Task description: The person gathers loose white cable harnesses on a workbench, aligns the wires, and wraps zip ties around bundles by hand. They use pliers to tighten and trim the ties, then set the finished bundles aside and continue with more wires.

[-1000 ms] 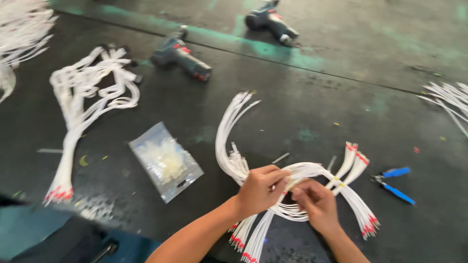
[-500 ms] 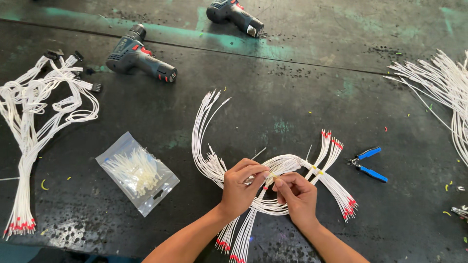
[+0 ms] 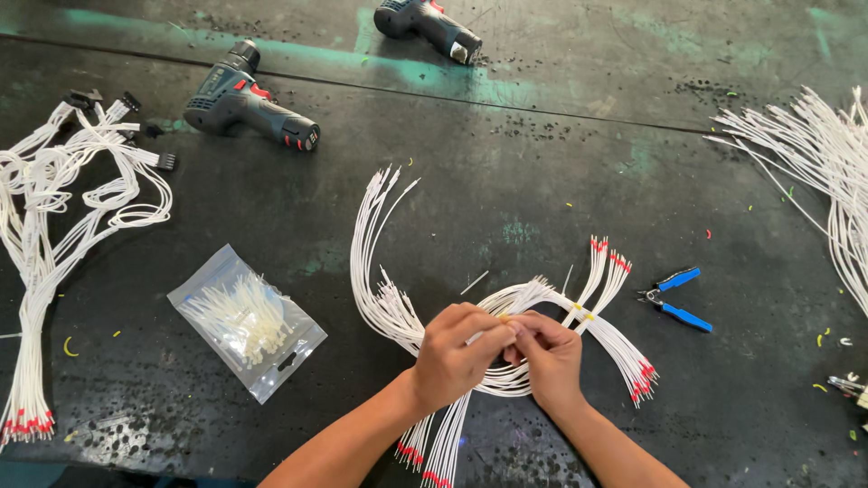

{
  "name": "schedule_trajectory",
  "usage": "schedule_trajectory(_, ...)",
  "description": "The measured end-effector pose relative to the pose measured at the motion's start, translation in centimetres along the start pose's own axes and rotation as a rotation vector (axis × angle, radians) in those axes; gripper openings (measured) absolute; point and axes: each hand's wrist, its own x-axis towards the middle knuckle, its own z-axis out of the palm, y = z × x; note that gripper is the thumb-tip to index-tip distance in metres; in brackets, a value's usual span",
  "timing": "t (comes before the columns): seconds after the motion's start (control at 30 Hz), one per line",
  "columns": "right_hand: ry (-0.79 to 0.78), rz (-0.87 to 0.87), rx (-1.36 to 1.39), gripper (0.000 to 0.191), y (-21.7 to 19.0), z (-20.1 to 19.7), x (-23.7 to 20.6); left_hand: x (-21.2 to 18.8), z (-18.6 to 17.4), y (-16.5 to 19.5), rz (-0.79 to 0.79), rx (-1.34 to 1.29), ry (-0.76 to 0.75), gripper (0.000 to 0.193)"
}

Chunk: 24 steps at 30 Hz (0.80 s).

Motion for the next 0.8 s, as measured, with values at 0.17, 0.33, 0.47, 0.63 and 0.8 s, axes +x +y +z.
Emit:
schedule_trajectory(0.17, -0.134, -0.278, -0.458, 0.008, -0.9, 0.0, -0.6, 0.0, 0.0, -0.5, -0.187, -0.151, -0.016, 0.016)
schedule_trajectory(0.33, -0.116, -0.167, -0.315, 0.007, -0.3, -0.2, -0.5, -0.4, 0.6, -0.7, -0.256, -0.242, -0.005, 0.016)
schedule_trajectory(0.47, -0.129, -0.045, -0.079, 0.007, 0.0, -1.4, 0.4, -0.4, 0.3, -0.8, -0.285, -0.253, -0.079, 0.015)
schedule_trajectory(0.63, -0.153, -0.152, -0.228, 0.007, -0.5, -1.4, 0.3, 0.5, -0.5, -1.1, -0.207, -0.109, -0.176, 0.014)
schedule_trajectory(0.8, -0.197, -0.314, -0.452, 0.005, -1.7, -1.0, 0.1, 1.4, -1.6, -1.6, -0.014, 0.004, -0.264, 0.015)
